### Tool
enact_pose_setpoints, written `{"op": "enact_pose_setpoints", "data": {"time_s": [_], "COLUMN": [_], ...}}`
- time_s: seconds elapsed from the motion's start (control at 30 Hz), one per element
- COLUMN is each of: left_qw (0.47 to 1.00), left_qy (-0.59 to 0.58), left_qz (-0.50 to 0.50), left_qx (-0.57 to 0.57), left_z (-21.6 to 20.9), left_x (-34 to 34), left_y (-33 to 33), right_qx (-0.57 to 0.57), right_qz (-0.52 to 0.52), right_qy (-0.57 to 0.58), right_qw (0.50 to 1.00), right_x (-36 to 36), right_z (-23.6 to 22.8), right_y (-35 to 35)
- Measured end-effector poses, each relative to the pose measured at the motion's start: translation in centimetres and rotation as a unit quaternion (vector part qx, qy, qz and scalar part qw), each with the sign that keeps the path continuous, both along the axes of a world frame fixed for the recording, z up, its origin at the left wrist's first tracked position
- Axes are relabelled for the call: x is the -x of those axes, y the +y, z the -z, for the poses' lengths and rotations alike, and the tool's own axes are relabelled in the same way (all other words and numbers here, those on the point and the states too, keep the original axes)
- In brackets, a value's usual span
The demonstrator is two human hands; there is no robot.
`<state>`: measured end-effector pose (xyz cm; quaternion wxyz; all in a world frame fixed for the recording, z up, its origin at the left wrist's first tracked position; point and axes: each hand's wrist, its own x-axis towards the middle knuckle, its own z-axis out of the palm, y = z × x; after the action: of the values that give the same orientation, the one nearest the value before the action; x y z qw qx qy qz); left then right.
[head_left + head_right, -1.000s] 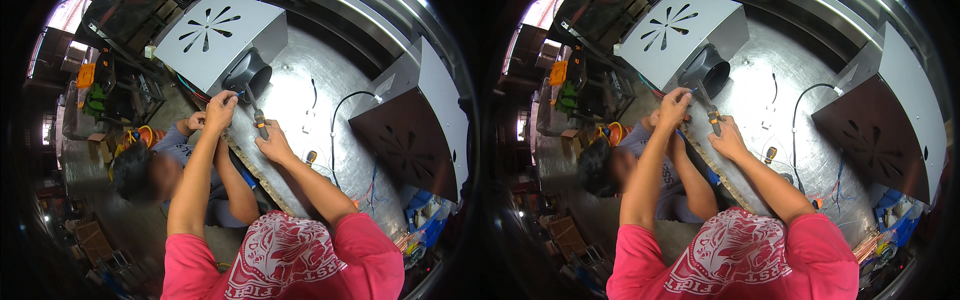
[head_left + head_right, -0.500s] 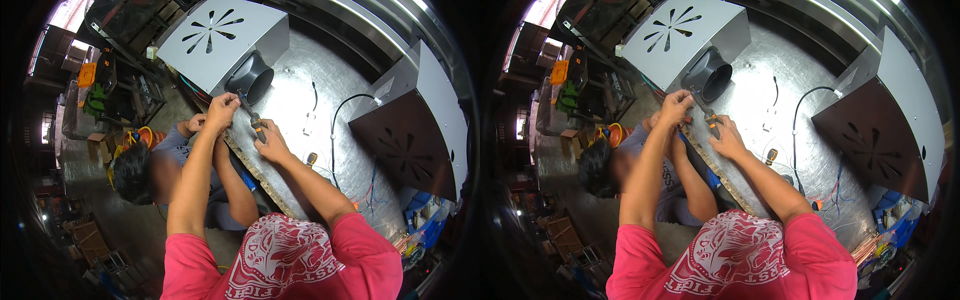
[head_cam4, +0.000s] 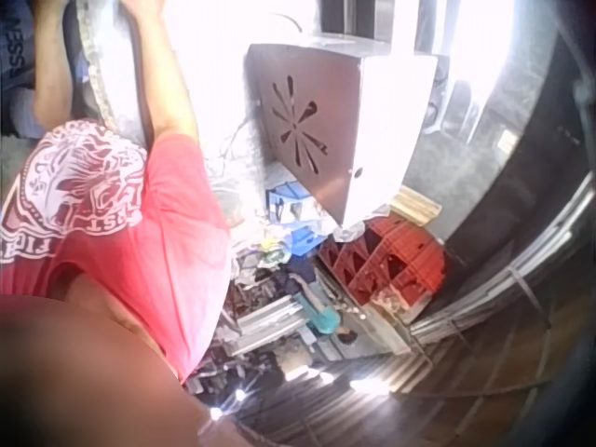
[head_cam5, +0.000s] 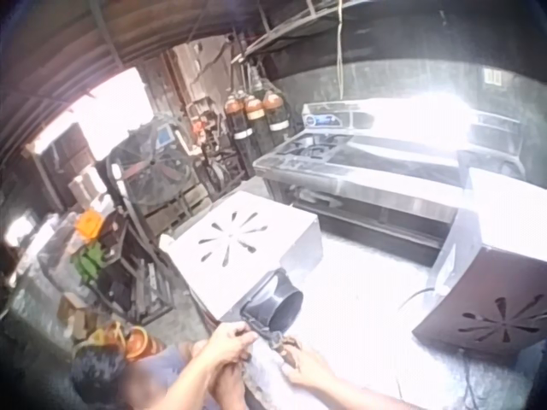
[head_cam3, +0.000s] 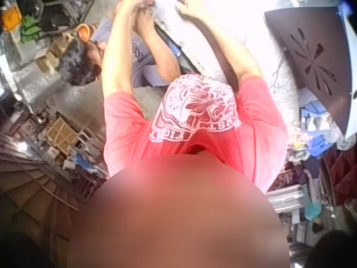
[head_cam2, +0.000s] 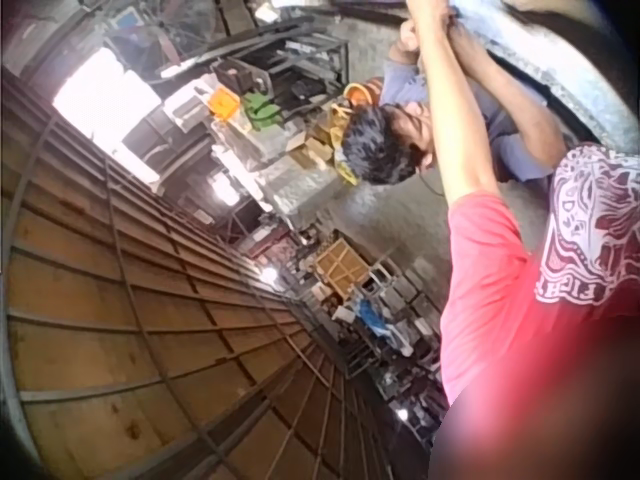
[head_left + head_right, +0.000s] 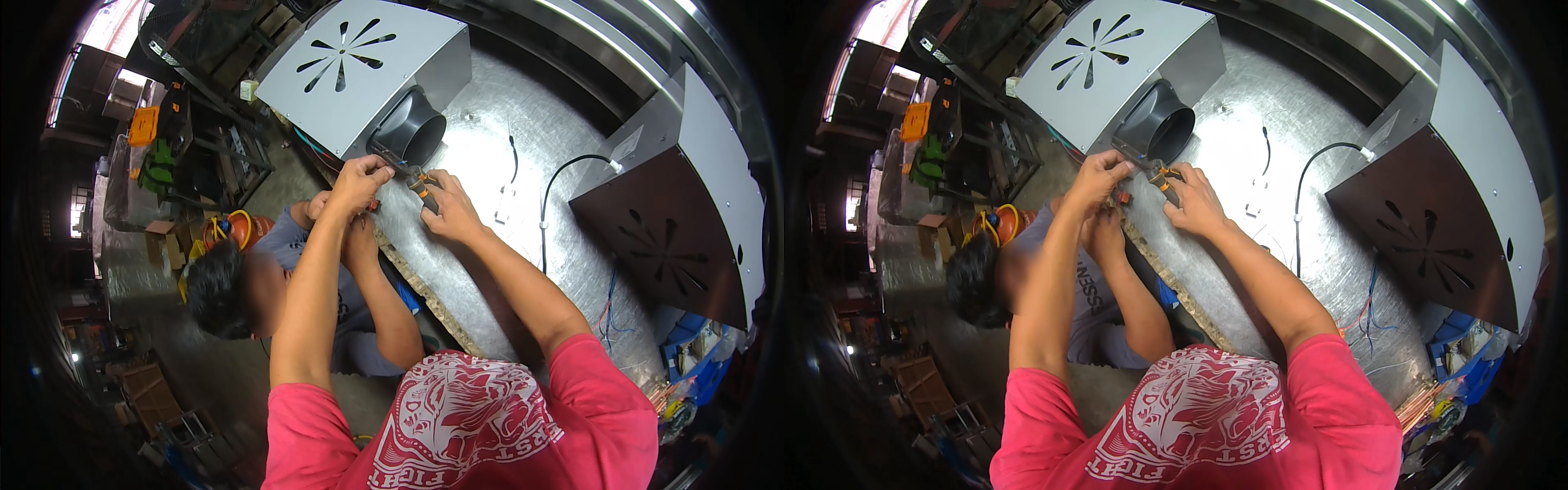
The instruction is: The person strips wire insulation and twists wire ends together while working on a metal ventilation unit. A coworker assists by holding wires and handing tools.
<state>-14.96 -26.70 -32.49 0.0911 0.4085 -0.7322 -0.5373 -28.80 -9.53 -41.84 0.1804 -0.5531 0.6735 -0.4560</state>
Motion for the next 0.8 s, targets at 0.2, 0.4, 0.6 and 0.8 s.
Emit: {"op": "enact_pose_setpoints", "data": {"time_s": [0.2, 0.4, 0.6, 0.8], "left_qw": [0.999, 0.997, 0.995, 0.998], "left_qy": [0.019, 0.034, 0.016, 0.019], "left_qz": [0.023, 0.035, 0.018, 0.026], "left_qx": [0.042, 0.064, 0.098, 0.048], "left_z": [-0.1, 0.3, 1.1, 0.1], "left_x": [0.2, 0.8, 1.1, 0.7], "left_y": [-0.1, -0.2, -0.5, -0.4], "right_qx": [0.041, 0.011, -0.031, -0.039], "right_qz": [-0.027, -0.014, -0.024, -0.065], "right_qy": [-0.043, -0.152, -0.307, -0.356], "right_qw": [0.998, 0.988, 0.951, 0.931], "right_x": [0.1, -1.2, -3.0, -3.1], "right_z": [0.2, 0.2, -0.1, -0.6], "right_y": [-0.6, -0.5, -0.9, -0.8]}}
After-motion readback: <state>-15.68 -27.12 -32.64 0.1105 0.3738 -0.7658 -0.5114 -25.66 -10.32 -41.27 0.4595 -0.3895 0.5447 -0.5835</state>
